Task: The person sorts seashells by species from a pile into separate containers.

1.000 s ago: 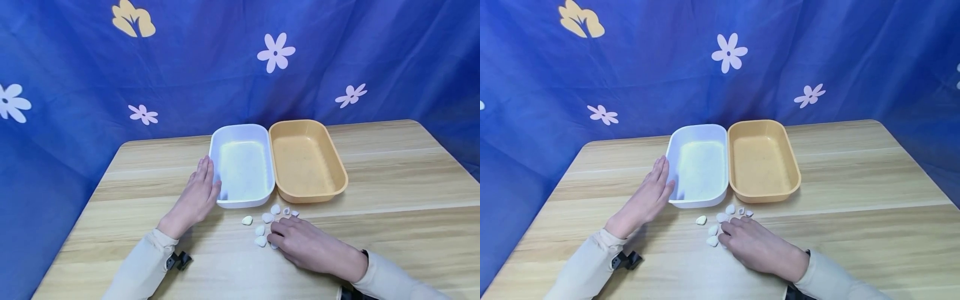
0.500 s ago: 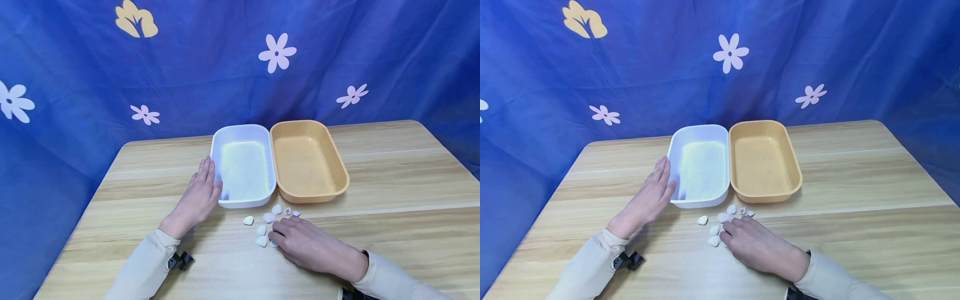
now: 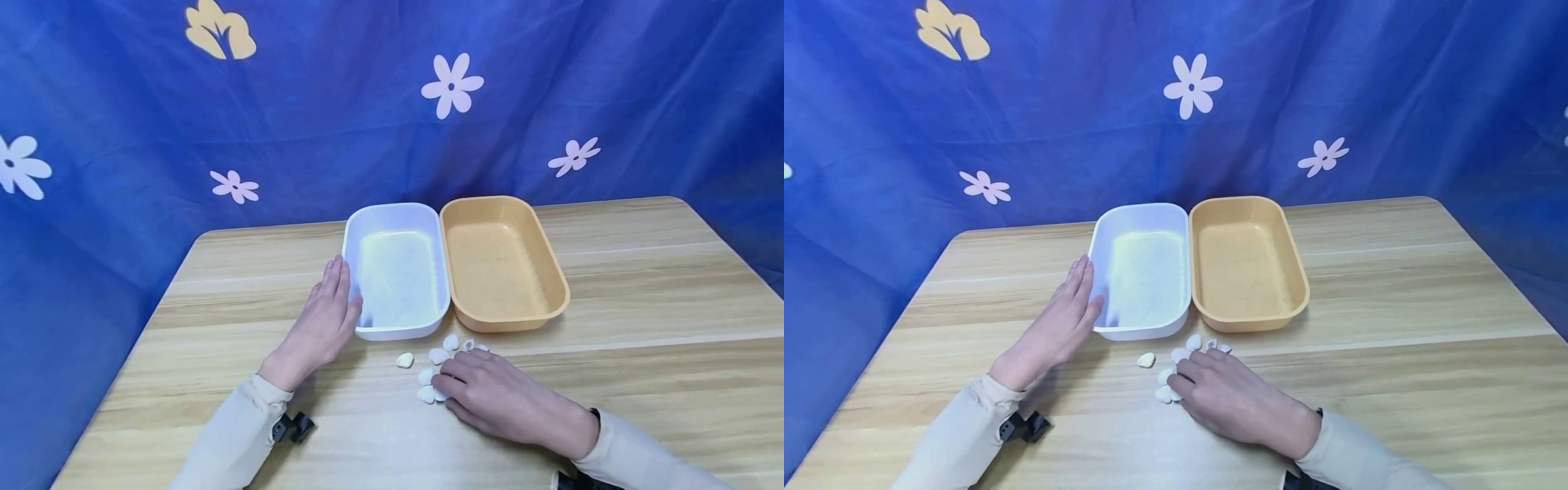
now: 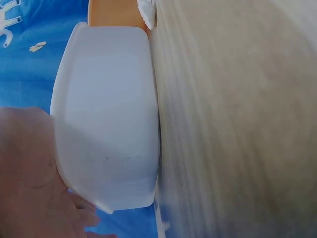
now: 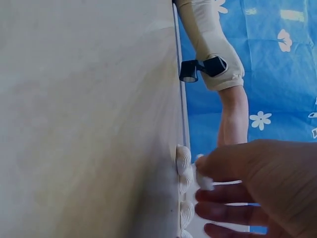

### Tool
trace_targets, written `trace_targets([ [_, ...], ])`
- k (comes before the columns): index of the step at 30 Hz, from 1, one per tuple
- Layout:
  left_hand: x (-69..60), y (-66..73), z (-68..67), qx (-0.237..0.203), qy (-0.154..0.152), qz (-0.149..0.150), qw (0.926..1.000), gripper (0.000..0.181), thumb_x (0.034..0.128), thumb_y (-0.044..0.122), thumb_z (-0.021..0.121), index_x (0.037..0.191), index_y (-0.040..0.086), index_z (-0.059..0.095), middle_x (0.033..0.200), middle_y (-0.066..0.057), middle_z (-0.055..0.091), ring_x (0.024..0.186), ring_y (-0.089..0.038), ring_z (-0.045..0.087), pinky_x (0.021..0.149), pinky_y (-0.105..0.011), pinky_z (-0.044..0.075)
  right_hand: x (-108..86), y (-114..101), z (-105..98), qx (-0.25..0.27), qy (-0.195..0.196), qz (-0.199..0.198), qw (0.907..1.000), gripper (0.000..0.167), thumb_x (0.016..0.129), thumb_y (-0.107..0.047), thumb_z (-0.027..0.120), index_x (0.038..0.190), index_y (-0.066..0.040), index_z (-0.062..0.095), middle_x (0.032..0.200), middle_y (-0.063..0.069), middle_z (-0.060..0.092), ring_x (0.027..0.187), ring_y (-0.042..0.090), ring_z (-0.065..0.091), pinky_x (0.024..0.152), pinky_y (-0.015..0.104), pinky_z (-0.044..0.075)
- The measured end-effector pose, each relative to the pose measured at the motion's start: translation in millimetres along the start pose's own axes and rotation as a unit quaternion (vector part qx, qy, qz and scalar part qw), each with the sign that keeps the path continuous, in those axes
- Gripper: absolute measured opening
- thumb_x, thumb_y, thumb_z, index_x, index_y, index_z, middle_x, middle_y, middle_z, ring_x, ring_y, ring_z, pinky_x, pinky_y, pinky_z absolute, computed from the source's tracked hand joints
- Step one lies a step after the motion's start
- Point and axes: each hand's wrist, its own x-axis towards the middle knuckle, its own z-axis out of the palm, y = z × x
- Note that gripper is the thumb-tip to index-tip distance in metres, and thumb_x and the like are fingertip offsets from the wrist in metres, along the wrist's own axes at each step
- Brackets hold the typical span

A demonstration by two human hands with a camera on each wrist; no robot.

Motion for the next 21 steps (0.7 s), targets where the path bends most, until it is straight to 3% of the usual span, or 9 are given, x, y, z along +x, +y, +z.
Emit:
trace_targets([
  [5,-0.7,-0.9,-2.1,0.002,0.001,-0.001,1.0,0.063,0.1043,0.026,0.03,0.148,-0.014,0.009,0.157,-0.027,0.0,0.146,-0.038,0.0,0.116,-0.057,0.013,7.2,3.3,-4.7,-0.003,0.039,-0.02,0.9991,0.017,0.083,-0.018,0.072,0.098,-0.012,0.066,0.09,-0.004,0.06,0.083,0.013,0.057,0.079,0.03,0.051],
  [10,-0.8,-1.5,-2.7,0.004,0.009,0.004,0.9999,0.062,0.1041,0.025,0.031,0.148,-0.014,0.011,0.157,-0.028,0.003,0.146,-0.039,0.002,0.115,-0.058,0.015,15.3,8.1,-12.7,0.0,0.047,-0.022,0.9986,0.019,0.083,-0.017,0.072,0.1,-0.01,0.069,0.092,-0.002,0.063,0.084,0.013,0.059,0.077,0.028,0.051],
  [21,0.7,-1.2,-1.9,0.003,0.012,0.013,0.9998,0.062,0.1043,0.026,0.029,0.147,-0.015,0.012,0.157,-0.029,0.004,0.145,-0.04,0.003,0.115,-0.058,0.015,39.8,26.5,-24.0,0.042,0.111,-0.037,0.9922,0.023,0.084,-0.015,0.072,0.105,-0.007,0.071,0.096,0.001,0.067,0.086,0.014,0.063,0.073,0.03,0.054],
])
